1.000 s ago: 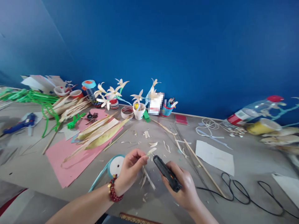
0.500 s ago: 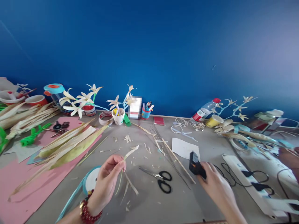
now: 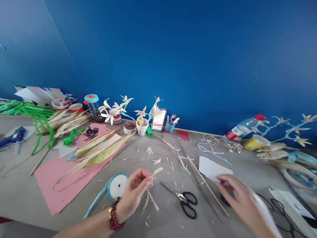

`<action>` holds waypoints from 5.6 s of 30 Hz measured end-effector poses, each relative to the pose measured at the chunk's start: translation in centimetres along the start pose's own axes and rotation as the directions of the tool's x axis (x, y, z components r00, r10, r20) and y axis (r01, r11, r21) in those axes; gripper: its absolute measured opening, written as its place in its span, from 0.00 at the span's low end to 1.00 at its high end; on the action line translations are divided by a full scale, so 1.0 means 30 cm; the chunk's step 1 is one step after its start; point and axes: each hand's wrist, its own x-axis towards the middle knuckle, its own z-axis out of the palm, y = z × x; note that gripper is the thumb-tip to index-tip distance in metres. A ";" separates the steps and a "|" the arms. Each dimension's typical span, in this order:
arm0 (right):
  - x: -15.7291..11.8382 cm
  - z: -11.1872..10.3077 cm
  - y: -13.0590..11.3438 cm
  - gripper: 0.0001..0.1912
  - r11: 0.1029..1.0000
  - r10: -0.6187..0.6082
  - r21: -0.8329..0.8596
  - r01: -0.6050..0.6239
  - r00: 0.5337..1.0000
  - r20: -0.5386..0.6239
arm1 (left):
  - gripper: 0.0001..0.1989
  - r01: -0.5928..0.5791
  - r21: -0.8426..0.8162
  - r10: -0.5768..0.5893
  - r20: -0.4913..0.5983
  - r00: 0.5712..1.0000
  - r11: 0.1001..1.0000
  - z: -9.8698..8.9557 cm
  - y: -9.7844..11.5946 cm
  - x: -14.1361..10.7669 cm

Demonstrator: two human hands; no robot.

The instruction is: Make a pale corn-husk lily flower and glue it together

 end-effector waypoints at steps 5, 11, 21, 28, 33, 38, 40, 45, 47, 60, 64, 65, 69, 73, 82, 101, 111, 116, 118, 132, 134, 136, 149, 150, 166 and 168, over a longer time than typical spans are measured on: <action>0.193 0.159 -0.326 0.07 0.926 -0.299 0.314 0.209 0.915 0.271 | 0.11 -0.049 -0.005 0.048 -0.112 0.993 0.999 -0.021 0.005 0.022; 0.332 0.333 -0.465 0.08 0.909 -0.386 0.296 0.294 0.863 0.327 | 0.12 -0.060 0.055 0.066 -0.111 0.992 0.997 -0.018 0.003 0.022; 0.426 0.457 -0.476 0.06 0.924 -0.339 0.291 0.249 0.886 0.318 | 0.17 0.028 0.038 -0.030 0.041 0.999 0.999 0.025 -0.006 -0.018; 0.485 0.515 -0.522 0.07 0.898 -0.357 0.365 0.246 0.892 0.277 | 0.17 0.013 0.069 -0.015 0.034 0.999 0.998 0.023 0.000 -0.011; 0.494 0.551 -0.521 0.09 0.877 -0.359 0.430 0.215 0.888 0.288 | 0.16 0.016 0.076 -0.019 0.044 0.999 0.997 0.025 -0.004 -0.018; 0.498 0.560 -0.513 0.05 0.828 -0.312 0.550 0.114 0.908 0.281 | 0.17 0.008 0.071 -0.010 0.039 0.999 0.997 0.024 -0.004 -0.016; 0.493 0.540 -0.505 0.02 0.786 -0.289 0.616 0.048 0.910 0.298 | 0.16 0.017 0.044 -0.019 0.035 0.999 0.999 0.022 -0.008 -0.015; 0.443 0.433 -0.475 0.08 0.607 -0.270 0.775 -0.175 0.872 0.408 | 0.14 0.035 -0.043 -0.035 0.016 0.999 0.998 0.012 -0.014 -0.017; 0.406 0.381 -0.460 0.10 0.534 -0.256 0.809 -0.247 0.865 0.432 | 0.13 0.023 -0.074 -0.023 -0.002 1.000 0.997 0.008 -0.009 -0.016; 0.142 0.232 -0.500 0.09 0.050 -0.164 0.901 -0.430 0.887 0.432 | 0.10 0.130 -0.399 -0.146 -0.008 0.989 0.908 0.012 0.007 0.017; 0.121 0.244 -0.507 0.07 0.070 -0.231 0.891 -0.448 0.862 0.451 | 0.10 0.202 -0.445 -0.194 0.065 0.979 0.872 0.019 0.009 0.014; 0.121 0.243 -0.507 0.07 0.085 -0.237 0.887 -0.454 0.855 0.461 | 0.10 0.223 -0.453 -0.208 0.082 0.975 0.863 0.020 0.010 0.013; 0.126 0.229 -0.509 0.10 0.182 -0.204 0.880 -0.439 0.858 0.471 | 0.10 0.258 -0.454 -0.223 0.129 0.966 0.853 0.022 0.018 0.008; 0.127 0.214 -0.523 0.14 0.245 -0.179 0.869 -0.430 0.861 0.476 | 0.09 0.208 -0.382 -0.179 0.111 0.978 0.900 0.026 0.024 0.004; 0.092 0.270 -0.551 0.11 -0.086 -0.157 0.854 -0.513 0.853 0.497 | 0.10 0.253 -0.469 -0.224 0.116 0.968 0.846 0.027 0.027 0.012; 0.067 0.278 -0.558 0.05 0.472 -0.269 0.874 0.117 0.963 0.016 | 0.13 0.394 -0.444 -0.340 0.199 0.919 0.804 0.036 0.047 0.006; 0.022 0.292 -0.568 0.07 0.523 -0.002 0.851 -0.044 0.999 0.053 | 0.10 0.201 -0.314 -0.204 0.022 0.979 0.928 0.033 0.027 -0.004; 0.020 0.306 -0.579 0.06 0.552 0.027 0.832 -0.059 0.998 0.052 | 0.11 0.201 -0.301 -0.208 0.011 0.978 0.932 0.040 0.033 -0.009; 0.019 0.306 -0.578 0.05 0.581 0.017 0.813 -0.048 0.999 0.046 | 0.11 0.201 -0.307 -0.207 0.013 0.978 0.930 0.041 0.036 -0.009; 0.031 0.283 -0.602 0.04 0.746 -0.033 0.661 0.083 0.996 -0.088 | 0.11 0.232 -0.316 -0.238 0.019 0.971 0.920 0.043 0.044 -0.013; 0.031 0.282 -0.603 0.04 0.768 -0.041 0.634 0.095 0.994 -0.100 | 0.11 0.228 -0.314 -0.235 0.016 0.972 0.922 0.045 0.048 -0.012; 0.033 0.278 -0.606 0.04 0.783 -0.053 0.611 0.112 0.992 -0.113 | 0.11 0.228 -0.311 -0.233 0.021 0.972 0.923 0.045 0.049 -0.013; 0.027 0.290 -0.606 0.03 0.792 -0.063 0.591 0.155 0.983 -0.173 | 0.11 0.244 -0.324 -0.239 0.055 0.969 0.914 0.046 0.046 -0.009; 0.027 0.291 -0.606 0.03 0.793 -0.057 0.589 0.154 0.982 -0.179 | 0.11 0.247 -0.325 -0.241 0.058 0.969 0.913 0.046 0.045 -0.009; 0.031 0.295 -0.603 0.06 0.745 -0.076 0.636 0.202 0.973 -0.219 | 0.10 0.306 -0.438 -0.268 0.148 0.952 0.846 0.039 0.036 -0.005; 0.034 0.286 -0.608 0.06 0.723 -0.083 0.664 0.189 0.979 -0.188 | 0.10 0.301 -0.437 -0.259 0.155 0.953 0.847 0.040 0.039 -0.005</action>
